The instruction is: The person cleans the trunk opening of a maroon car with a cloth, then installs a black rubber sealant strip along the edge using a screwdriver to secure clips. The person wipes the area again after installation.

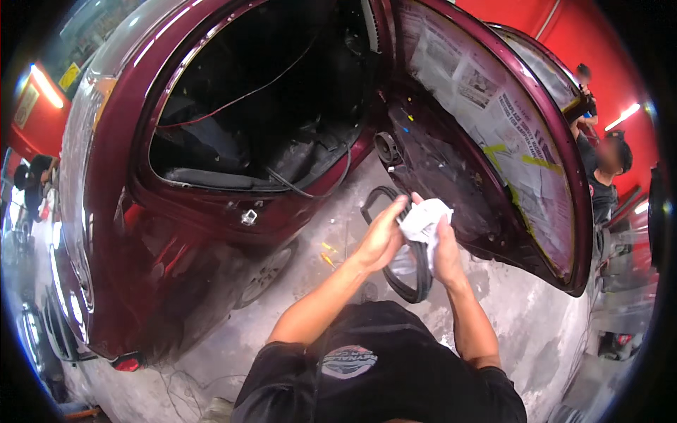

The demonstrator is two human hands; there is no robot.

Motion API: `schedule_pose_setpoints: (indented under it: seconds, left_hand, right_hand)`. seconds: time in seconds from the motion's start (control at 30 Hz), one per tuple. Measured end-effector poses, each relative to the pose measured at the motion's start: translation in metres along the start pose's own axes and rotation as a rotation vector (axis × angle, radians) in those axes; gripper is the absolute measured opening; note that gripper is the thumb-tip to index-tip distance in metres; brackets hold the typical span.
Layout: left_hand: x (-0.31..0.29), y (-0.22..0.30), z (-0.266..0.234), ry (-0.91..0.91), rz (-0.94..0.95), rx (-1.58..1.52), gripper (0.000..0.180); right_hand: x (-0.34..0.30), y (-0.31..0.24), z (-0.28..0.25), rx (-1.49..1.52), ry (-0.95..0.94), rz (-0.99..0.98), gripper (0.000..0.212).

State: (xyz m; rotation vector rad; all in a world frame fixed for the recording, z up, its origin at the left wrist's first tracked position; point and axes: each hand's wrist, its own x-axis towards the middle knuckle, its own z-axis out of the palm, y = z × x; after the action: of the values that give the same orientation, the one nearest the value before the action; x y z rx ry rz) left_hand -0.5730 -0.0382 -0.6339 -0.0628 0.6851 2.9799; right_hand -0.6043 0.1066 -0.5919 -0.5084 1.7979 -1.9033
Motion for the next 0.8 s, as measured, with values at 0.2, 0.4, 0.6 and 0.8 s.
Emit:
schedule_pose_setpoints:
  seconds: [0.2,0.4,0.6,0.8]
  left_hand:
    - [0.008,-0.003,0.026,0.014,-0.04,0.084,0.026]
    - [0.014,-0.006,0.037,0.066,0.095,0.443,0.037]
    - [0.04,0.056,0.078,0.131,0.167,0.154,0.028]
    - [0.062,0.129,0.086,-0.243,0.249,-0.072,0.018]
  right_hand:
    - [-0.026,-0.021,0.013,0.236,0.147,0.001,0.06]
    - [-0.049,-0.01,0.021,0.207,0.185,0.091,0.055]
    - [-0.088,0.035,-0.005,0.176,-0.02,0.088,0.042]
    - [-0.136,0.086,-0.011,0.092,-0.114,0.116,0.031]
